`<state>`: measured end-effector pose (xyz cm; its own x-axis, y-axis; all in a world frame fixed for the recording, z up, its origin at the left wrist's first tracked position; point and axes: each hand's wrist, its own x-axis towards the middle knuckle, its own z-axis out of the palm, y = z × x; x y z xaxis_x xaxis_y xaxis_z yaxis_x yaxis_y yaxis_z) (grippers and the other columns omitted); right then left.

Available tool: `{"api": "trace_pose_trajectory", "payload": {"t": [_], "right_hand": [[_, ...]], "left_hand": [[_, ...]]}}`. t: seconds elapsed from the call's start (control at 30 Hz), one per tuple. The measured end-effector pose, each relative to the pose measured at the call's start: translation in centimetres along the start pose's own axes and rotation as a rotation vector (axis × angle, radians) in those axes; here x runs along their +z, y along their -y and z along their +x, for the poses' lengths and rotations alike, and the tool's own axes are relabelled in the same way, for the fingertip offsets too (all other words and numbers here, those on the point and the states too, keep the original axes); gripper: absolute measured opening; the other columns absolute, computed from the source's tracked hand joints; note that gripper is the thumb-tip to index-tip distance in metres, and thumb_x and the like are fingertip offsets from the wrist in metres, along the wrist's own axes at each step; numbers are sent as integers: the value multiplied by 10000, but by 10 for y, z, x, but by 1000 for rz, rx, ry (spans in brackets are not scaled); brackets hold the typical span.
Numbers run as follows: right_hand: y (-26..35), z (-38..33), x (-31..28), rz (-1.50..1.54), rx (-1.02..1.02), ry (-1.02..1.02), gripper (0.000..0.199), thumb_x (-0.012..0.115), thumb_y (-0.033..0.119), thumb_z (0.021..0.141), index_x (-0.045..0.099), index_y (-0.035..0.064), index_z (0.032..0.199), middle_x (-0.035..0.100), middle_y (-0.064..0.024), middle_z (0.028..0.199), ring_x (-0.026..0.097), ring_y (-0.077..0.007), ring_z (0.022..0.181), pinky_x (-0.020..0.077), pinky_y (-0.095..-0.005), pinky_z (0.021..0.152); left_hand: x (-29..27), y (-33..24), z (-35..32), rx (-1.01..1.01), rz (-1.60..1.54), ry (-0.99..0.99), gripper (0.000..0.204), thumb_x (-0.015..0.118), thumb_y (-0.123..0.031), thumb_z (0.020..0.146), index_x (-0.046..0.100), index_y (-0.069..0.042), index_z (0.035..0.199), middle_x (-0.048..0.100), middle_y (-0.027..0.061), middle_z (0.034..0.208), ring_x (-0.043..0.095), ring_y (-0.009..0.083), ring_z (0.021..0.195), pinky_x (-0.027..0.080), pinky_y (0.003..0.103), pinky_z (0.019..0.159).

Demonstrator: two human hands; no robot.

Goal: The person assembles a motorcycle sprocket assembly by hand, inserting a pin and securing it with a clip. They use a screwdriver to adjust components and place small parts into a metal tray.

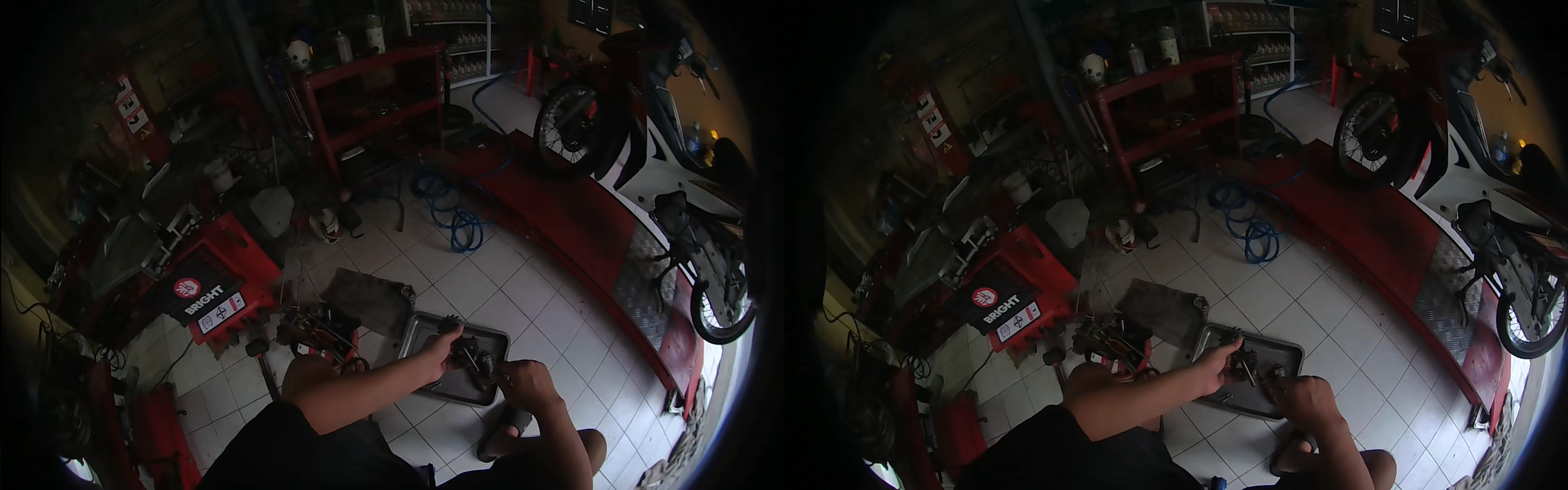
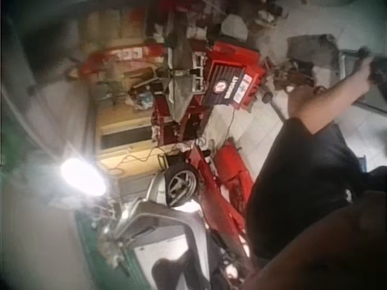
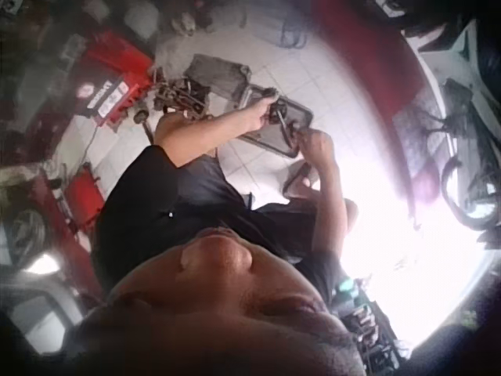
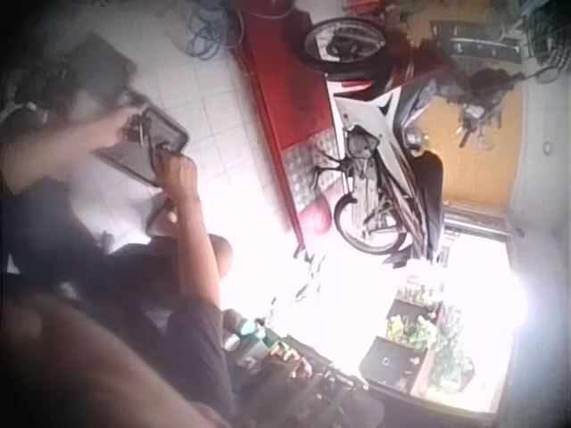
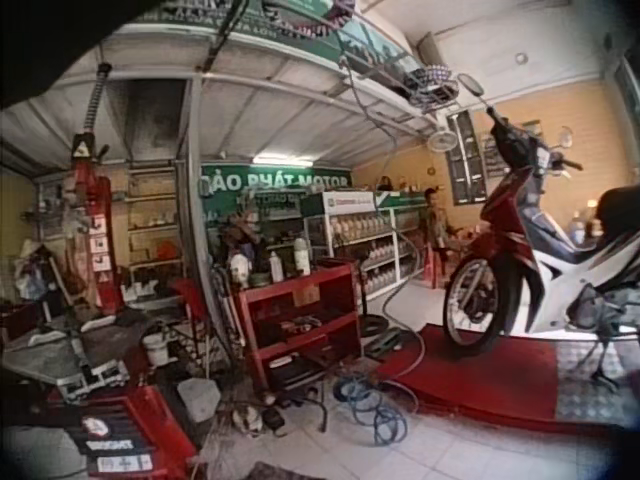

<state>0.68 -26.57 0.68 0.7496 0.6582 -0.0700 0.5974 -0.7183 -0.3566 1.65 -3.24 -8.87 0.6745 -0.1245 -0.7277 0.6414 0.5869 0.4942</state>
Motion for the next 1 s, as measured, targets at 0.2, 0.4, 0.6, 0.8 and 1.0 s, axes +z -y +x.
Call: {"api": "trace_pose_trajectory", "payload": {"t": [0.2, 0.4, 0.6, 0.8, 1.0], "right_hand": [[4, -8, 9, 103, -23, -66, 157, 678, 257, 892, 746, 116, 906, 710, -127, 732, 690, -351, 687, 551, -442, 642], [-13, -3, 11, 138, -50, -82, 191, 657, 241, 922, 734, 104, 1032, 711, -157, 785, 686, -364, 741, 547, -452, 672], [-29, 10, 48, 291, 0, -100, 237, 643, 235, 935, 715, 119, 1129, 733, -160, 973, 688, -390, 883, 553, -460, 800], [-53, -7, 159, 445, 194, 171, 242, 619, 76, 894, 721, 68, 1114, 742, -170, 933, 708, -370, 890, 557, -432, 823], [-76, 14, 312, 359, 319, 269, 243, 564, 69, 868, 738, 59, 1038, 728, -214, 1034, 688, -409, 1001, 544, -461, 906]], "left_hand": [[-25, 3, -29, -11, -64, 37, 423, 636, -464, 987, 615, -57, 1100, 729, 126, 1037, 739, 296, 948, 602, 415, 834], [-8, -10, -47, -14, -96, 67, 404, 655, -456, 976, 614, -69, 1082, 716, 152, 1021, 729, 367, 969, 578, 471, 863], [-21, -27, -36, 91, -189, 100, 345, 642, -432, 985, 626, -93, 1043, 719, 139, 948, 718, 394, 935, 578, 526, 822], [-34, -56, -57, 173, -206, -30, 354, 644, -410, 994, 621, -62, 1051, 680, 104, 875, 711, 378, 973, 546, 451, 832], [-45, -68, -75, 203, -243, -55, 323, 650, -347, 1000, 597, -49, 1110, 679, 146, 981, 696, 371, 994, 557, 487, 887]]}}
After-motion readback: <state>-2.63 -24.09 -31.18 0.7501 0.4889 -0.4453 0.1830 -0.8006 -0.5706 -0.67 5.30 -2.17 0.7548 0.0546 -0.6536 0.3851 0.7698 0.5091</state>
